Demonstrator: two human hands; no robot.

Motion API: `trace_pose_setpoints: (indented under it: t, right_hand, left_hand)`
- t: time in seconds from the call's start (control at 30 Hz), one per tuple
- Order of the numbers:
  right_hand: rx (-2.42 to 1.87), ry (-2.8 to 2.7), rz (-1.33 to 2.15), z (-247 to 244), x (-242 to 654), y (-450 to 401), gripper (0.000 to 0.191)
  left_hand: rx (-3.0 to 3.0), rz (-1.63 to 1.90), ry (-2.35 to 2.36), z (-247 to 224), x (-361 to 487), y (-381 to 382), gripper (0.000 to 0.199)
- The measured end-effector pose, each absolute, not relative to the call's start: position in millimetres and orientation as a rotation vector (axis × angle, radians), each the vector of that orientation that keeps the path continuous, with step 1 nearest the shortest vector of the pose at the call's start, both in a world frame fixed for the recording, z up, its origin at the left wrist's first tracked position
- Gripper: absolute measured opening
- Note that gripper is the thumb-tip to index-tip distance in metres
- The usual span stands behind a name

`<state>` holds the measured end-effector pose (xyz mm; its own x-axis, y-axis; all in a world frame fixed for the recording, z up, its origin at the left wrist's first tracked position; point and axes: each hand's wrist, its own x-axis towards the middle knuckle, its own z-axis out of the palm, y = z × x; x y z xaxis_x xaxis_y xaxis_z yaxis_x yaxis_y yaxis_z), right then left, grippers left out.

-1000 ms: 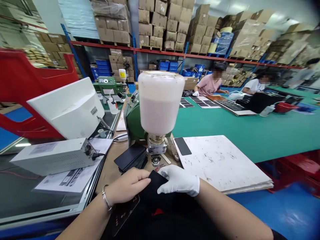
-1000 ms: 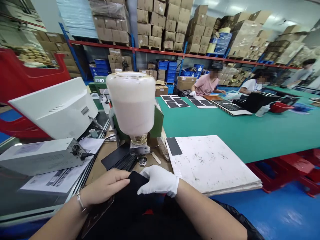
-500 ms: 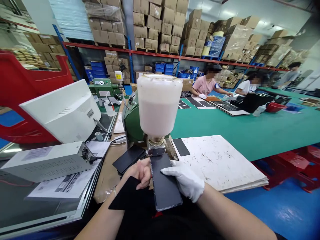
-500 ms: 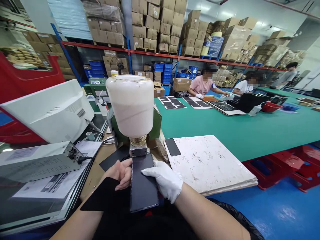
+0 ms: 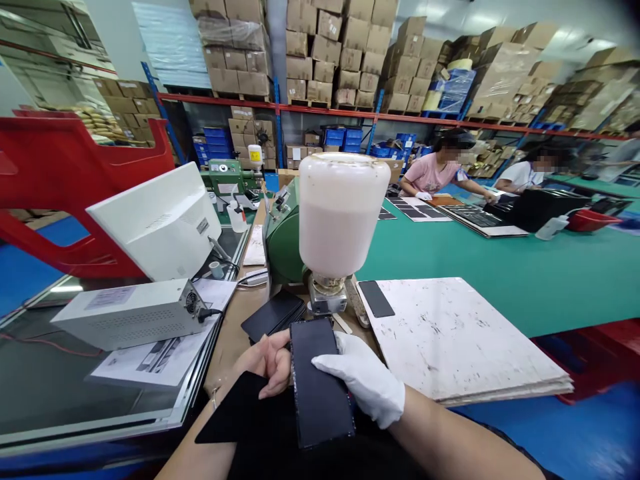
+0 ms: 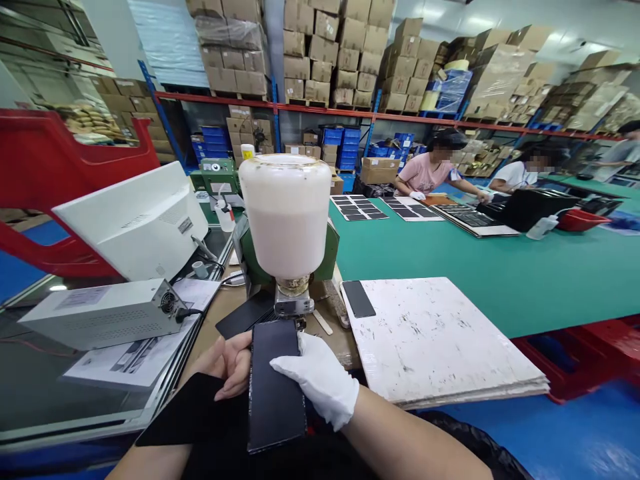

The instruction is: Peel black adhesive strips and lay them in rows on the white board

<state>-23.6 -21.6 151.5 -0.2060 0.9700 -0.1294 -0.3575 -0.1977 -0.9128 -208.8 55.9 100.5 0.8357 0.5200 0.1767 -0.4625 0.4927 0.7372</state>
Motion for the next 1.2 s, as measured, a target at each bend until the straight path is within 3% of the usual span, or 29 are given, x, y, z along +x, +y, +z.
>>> trace_pose_setpoints:
  t: [0.3, 0.57, 0.83, 1.03, 1.2]
  right_hand:
    - [-1.125, -1.037, 1.384, 140.9, 39.4, -42.9, 0.038]
    - [-1.061, -0.727, 1.569, 145.6, 38.1, -40.1, 0.033]
    - [-1.021, -0.736, 1.644, 159.7, -2.3, -16.8, 0.032]
    - [-0.919, -0.870, 1.728, 150.5, -42.0, -6.9, 0.035]
    - [-0.957, -1.225, 1.681, 140.2, -12.3, -9.8, 0.037]
  left_hand:
    - [0.886, 0.412, -0.080, 83.5, -151.5, 66.2, 0.057]
    - [0.859, 0.406, 0.056, 95.2, -141.1, 65.5, 0.057]
    - [0.865, 0.544, -0.003, 106.6, -188.7, 65.2, 0.062]
    - [0.886, 0.724, -0.019, 99.2, -237.2, 53.3, 0.052]
    - [0.888, 0.724, 0.024, 87.9, -239.6, 45.2, 0.051]
